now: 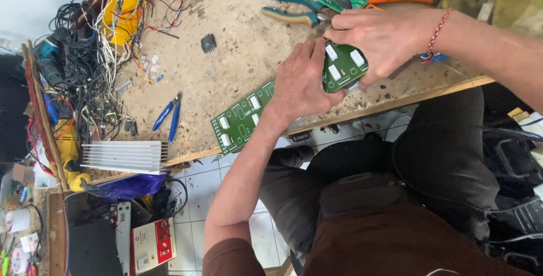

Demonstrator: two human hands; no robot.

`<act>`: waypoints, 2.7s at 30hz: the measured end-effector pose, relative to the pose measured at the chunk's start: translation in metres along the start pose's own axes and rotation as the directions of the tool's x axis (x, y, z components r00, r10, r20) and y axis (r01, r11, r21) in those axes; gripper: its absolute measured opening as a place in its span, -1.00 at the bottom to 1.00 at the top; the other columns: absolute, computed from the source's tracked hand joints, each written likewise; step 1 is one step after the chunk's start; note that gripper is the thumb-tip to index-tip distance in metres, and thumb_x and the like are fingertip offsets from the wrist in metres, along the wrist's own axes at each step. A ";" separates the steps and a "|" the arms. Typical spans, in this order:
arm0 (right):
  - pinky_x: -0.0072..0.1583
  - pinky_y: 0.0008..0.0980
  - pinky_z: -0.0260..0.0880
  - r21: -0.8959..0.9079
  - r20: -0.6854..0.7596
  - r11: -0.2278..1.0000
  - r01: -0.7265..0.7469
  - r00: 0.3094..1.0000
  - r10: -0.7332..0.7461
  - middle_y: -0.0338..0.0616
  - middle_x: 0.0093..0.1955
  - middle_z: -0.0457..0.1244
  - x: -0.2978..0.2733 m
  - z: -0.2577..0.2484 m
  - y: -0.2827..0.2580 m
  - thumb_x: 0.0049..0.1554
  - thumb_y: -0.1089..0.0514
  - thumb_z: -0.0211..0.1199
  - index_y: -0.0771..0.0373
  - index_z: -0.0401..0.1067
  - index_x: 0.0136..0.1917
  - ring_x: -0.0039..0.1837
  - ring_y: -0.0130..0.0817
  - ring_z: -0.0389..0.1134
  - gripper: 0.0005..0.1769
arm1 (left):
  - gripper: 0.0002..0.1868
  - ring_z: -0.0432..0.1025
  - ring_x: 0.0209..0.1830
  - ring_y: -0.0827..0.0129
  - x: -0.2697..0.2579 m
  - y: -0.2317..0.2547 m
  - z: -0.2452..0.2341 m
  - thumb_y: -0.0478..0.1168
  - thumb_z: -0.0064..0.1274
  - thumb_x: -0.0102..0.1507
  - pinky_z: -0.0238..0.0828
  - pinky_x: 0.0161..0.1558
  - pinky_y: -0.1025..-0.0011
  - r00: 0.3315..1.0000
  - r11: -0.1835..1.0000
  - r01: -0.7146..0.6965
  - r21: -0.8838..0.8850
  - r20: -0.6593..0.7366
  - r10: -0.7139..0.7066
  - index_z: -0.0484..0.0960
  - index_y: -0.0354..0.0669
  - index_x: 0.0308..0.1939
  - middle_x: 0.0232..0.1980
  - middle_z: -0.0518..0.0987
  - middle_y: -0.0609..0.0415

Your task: Soldering electronic components onto a printed circuit board that is mounted on a large aluminum heat sink.

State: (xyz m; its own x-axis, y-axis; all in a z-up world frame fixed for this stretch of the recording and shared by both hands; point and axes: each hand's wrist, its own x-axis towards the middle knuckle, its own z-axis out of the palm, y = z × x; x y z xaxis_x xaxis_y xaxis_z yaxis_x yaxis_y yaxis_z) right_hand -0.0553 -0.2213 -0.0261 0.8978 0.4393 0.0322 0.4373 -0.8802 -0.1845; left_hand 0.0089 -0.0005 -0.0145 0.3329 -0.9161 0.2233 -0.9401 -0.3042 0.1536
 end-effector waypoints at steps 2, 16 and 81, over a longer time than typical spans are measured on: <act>0.26 -0.19 0.29 -0.015 -0.019 1.000 0.009 1.000 -0.009 -0.14 0.01 0.16 -0.001 0.007 0.004 -0.37 -0.47 0.65 0.33 0.23 0.32 0.09 -0.21 0.23 0.26 | 0.04 0.41 0.12 -0.09 -0.001 0.002 0.000 0.23 0.36 -0.03 0.50 -0.01 -0.04 1.000 0.999 0.014 0.038 0.020 -0.015 0.32 -0.40 0.29 0.15 0.50 -0.19; 0.41 -0.23 0.25 -0.079 0.241 0.968 -0.238 0.938 0.250 -0.13 0.28 0.10 -0.011 -0.022 -0.023 -0.15 -0.57 0.44 0.22 -0.41 0.76 0.29 -0.28 0.14 0.63 | 0.11 -0.08 0.73 0.02 -0.209 -0.020 -0.065 0.30 0.18 0.19 -0.12 0.64 -0.11 0.817 0.870 0.330 -0.366 -0.351 -0.458 -0.03 0.02 0.64 0.69 0.05 -0.08; 0.50 0.08 0.35 0.872 -0.070 0.433 -0.229 0.817 0.573 0.34 0.34 0.20 -0.046 -0.023 -0.107 -0.06 0.42 0.28 0.33 -0.04 0.63 0.32 0.17 0.32 0.03 | 0.05 -0.09 0.68 0.06 -0.172 -0.118 -0.049 0.51 -0.20 0.14 0.00 0.50 0.11 0.369 0.031 0.017 -0.999 -0.022 -0.929 0.38 -0.20 0.45 0.64 0.08 -0.28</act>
State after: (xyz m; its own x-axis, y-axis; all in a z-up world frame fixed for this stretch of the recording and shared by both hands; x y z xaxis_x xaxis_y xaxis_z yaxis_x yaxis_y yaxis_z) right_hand -0.1423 -0.1515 0.0149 0.9874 -0.1582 -0.0103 -0.0620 -0.3253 -0.9436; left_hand 0.0665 0.2062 -0.0241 0.9980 -0.0494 -0.0389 0.0495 0.2364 0.9704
